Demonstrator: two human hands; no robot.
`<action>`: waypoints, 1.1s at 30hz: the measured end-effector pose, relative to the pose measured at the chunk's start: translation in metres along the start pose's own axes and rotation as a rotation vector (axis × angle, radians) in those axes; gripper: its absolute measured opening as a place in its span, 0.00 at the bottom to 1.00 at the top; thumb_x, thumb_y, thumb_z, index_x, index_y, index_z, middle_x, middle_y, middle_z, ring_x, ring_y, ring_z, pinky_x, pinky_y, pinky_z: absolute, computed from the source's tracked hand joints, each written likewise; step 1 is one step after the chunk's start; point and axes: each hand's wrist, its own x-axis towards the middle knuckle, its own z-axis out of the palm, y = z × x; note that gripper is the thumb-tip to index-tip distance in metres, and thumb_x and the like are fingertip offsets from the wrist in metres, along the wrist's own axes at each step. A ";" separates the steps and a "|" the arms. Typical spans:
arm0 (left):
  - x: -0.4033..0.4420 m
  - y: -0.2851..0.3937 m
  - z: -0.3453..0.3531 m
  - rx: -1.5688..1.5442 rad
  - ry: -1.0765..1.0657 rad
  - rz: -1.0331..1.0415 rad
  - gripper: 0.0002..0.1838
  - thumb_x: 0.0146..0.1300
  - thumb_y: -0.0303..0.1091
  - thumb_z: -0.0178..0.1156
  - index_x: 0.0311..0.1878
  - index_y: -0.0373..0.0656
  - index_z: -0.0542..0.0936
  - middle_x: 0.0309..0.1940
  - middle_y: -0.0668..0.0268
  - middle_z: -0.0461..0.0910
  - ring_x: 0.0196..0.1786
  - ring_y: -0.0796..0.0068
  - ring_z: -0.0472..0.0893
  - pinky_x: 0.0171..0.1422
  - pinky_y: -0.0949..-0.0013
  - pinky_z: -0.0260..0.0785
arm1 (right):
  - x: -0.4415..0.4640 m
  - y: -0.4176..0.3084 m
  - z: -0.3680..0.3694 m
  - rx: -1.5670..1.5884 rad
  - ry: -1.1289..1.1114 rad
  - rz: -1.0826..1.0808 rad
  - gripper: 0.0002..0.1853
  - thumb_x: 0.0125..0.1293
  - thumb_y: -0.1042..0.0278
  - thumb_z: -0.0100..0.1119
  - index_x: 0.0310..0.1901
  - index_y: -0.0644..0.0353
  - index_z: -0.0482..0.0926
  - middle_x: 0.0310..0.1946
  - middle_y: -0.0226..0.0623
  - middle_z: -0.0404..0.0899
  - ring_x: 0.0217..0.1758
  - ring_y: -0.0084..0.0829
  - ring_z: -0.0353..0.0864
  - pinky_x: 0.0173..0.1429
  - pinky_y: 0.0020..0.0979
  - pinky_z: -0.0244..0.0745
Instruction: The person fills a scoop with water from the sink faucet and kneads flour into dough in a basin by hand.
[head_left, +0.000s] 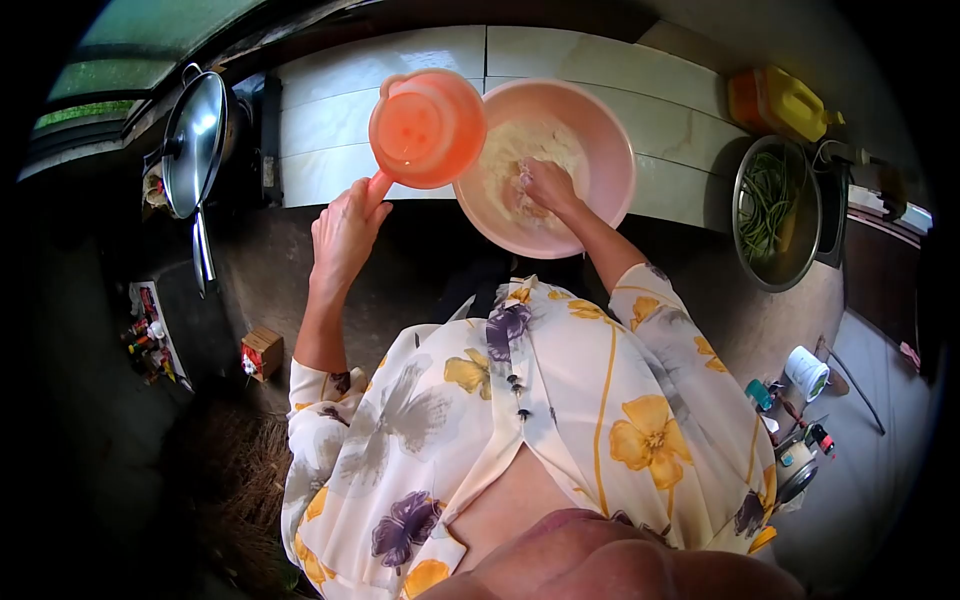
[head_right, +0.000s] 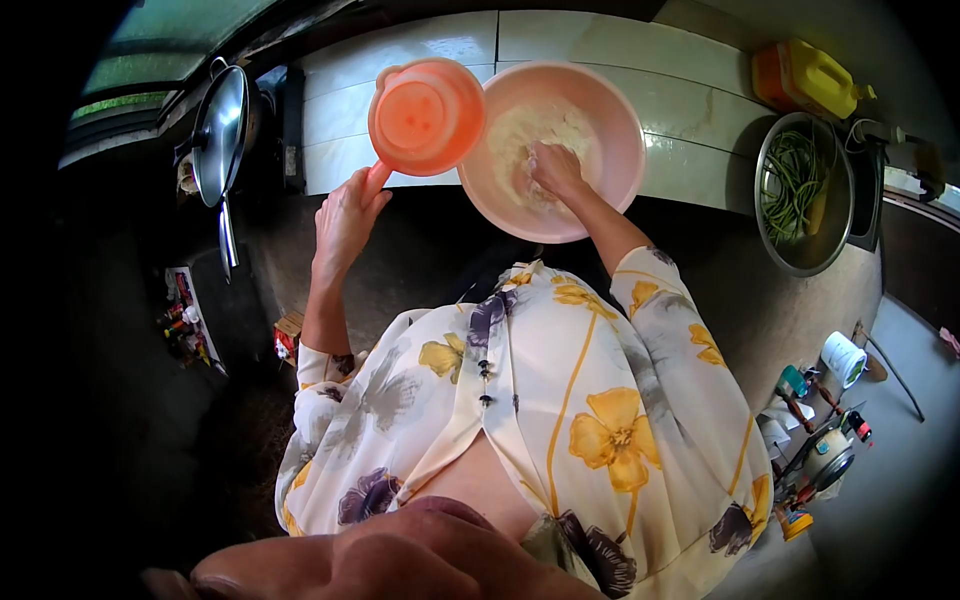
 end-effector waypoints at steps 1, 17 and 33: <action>0.001 0.001 0.000 0.012 0.016 0.004 0.20 0.65 0.38 0.68 0.55 0.43 0.75 0.43 0.54 0.85 0.44 0.45 0.85 0.43 0.48 0.75 | 0.001 0.003 0.002 -0.008 -0.010 -0.018 0.11 0.63 0.66 0.58 0.45 0.59 0.81 0.37 0.56 0.84 0.46 0.59 0.83 0.51 0.56 0.75; 0.010 0.013 -0.003 0.074 0.004 -0.041 0.24 0.67 0.42 0.67 0.62 0.43 0.76 0.49 0.55 0.85 0.49 0.47 0.85 0.48 0.49 0.76 | 0.000 0.010 0.011 -0.067 -0.005 0.003 0.11 0.64 0.67 0.57 0.46 0.57 0.81 0.36 0.56 0.84 0.44 0.58 0.84 0.49 0.57 0.76; 0.022 -0.001 0.004 -0.125 0.013 -0.113 0.24 0.65 0.46 0.68 0.58 0.42 0.80 0.43 0.49 0.86 0.51 0.44 0.83 0.51 0.49 0.74 | 0.003 0.008 0.007 0.030 -0.041 0.098 0.11 0.62 0.68 0.58 0.46 0.58 0.82 0.39 0.56 0.85 0.47 0.57 0.84 0.52 0.54 0.77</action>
